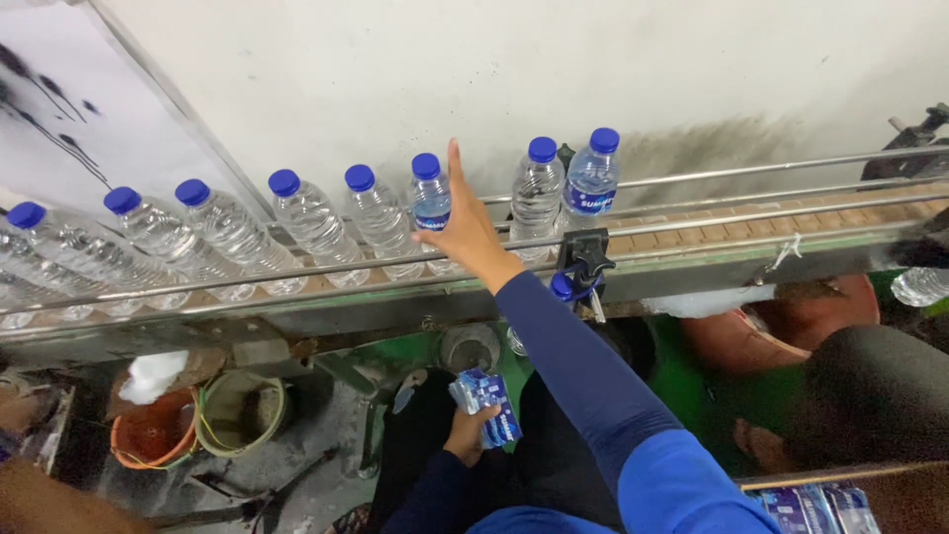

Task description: The person sits on the floor and applies blue labels to clear plastic water bottles moving along a conveyor belt. They pick up each bottle, apply the label by hand, and place the labeled bottle back on the belt.

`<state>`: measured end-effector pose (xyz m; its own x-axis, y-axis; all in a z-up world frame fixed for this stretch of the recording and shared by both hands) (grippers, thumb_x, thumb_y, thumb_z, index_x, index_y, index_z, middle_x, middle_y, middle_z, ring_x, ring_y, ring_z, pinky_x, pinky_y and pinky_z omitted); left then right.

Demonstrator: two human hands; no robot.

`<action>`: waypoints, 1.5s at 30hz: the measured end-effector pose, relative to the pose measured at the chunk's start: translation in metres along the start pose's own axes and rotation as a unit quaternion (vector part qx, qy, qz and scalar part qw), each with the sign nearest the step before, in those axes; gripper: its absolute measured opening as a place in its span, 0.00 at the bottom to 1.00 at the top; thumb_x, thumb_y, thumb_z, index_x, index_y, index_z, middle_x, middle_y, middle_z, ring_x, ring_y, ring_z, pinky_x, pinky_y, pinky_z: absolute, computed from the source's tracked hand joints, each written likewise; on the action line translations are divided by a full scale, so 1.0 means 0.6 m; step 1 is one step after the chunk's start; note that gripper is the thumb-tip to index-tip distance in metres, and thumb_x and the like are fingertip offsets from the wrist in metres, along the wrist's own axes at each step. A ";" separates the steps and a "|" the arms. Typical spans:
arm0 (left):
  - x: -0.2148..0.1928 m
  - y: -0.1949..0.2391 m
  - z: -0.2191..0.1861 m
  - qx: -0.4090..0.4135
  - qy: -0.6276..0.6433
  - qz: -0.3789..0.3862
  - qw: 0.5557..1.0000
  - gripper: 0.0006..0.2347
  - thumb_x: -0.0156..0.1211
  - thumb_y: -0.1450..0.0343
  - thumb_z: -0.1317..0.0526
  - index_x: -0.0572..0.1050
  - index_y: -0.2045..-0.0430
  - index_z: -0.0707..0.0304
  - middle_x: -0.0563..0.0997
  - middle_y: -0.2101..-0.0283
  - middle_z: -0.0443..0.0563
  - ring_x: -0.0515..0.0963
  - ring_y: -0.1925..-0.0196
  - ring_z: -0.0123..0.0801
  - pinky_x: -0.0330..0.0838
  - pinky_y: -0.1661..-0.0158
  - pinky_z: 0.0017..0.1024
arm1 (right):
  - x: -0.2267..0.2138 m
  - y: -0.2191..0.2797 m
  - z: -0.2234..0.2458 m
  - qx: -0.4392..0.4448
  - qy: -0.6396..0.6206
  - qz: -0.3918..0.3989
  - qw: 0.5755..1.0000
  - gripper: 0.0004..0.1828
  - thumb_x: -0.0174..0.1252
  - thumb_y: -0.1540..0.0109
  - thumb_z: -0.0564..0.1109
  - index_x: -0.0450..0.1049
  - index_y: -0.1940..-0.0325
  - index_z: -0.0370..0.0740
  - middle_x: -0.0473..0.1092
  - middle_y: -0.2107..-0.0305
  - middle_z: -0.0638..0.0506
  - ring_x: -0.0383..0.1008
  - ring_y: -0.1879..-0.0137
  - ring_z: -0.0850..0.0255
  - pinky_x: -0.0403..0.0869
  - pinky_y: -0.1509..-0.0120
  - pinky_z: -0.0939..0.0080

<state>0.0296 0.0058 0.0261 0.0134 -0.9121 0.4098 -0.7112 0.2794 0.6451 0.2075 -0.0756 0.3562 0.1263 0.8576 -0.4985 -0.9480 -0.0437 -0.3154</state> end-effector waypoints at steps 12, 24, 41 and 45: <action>-0.009 -0.017 -0.011 0.075 0.152 -0.046 0.984 0.27 0.62 0.45 0.73 0.66 0.50 0.68 0.75 0.52 0.63 0.74 0.51 0.48 0.67 0.50 0.41 | 0.118 0.399 -0.275 0.241 -0.055 0.053 0.967 0.54 0.71 0.56 0.47 0.46 0.34 0.39 0.52 0.39 0.42 0.55 0.34 0.52 0.54 0.32 0.55; -0.020 -0.055 0.032 0.070 0.176 0.104 0.976 0.24 0.55 0.38 0.47 0.70 0.57 0.69 0.73 0.74 0.54 0.73 0.73 0.33 0.69 0.68 0.28 | 0.032 0.246 -0.167 0.212 -0.355 -0.023 0.910 0.11 0.60 0.45 0.45 0.69 0.82 0.46 0.65 0.83 0.59 0.62 0.75 0.69 0.62 0.67 0.69; -0.010 -0.024 0.019 -0.034 0.085 0.058 0.994 0.24 0.55 0.41 0.58 0.67 0.52 0.75 0.77 0.64 0.67 0.79 0.63 0.48 0.70 0.57 0.37 | -0.089 0.001 0.047 0.034 0.027 -0.038 0.998 0.49 0.60 0.45 0.39 0.33 0.32 0.52 0.47 0.34 0.45 0.55 0.33 0.48 0.55 0.33 0.42; 0.013 -0.001 0.002 -0.048 0.098 0.042 0.993 0.22 0.54 0.39 0.68 0.61 0.50 0.73 0.76 0.64 0.68 0.78 0.63 0.49 0.72 0.58 0.39 | -0.097 0.018 -0.018 -0.015 0.032 -0.113 0.993 0.60 0.66 0.48 0.37 0.23 0.32 0.52 0.44 0.33 0.41 0.51 0.31 0.46 0.60 0.34 0.45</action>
<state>0.0293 -0.0019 0.0284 0.1012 -0.8111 0.5760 -0.6447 0.3875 0.6589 0.1931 -0.1316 0.3730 0.3546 0.8126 -0.4626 -0.8840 0.1300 -0.4491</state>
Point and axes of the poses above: each hand's wrist, its own y-axis away from the middle knuckle, its own x-axis out of the palm, z = x × y, the point moved 5 cm from there along -y, towards the middle knuckle
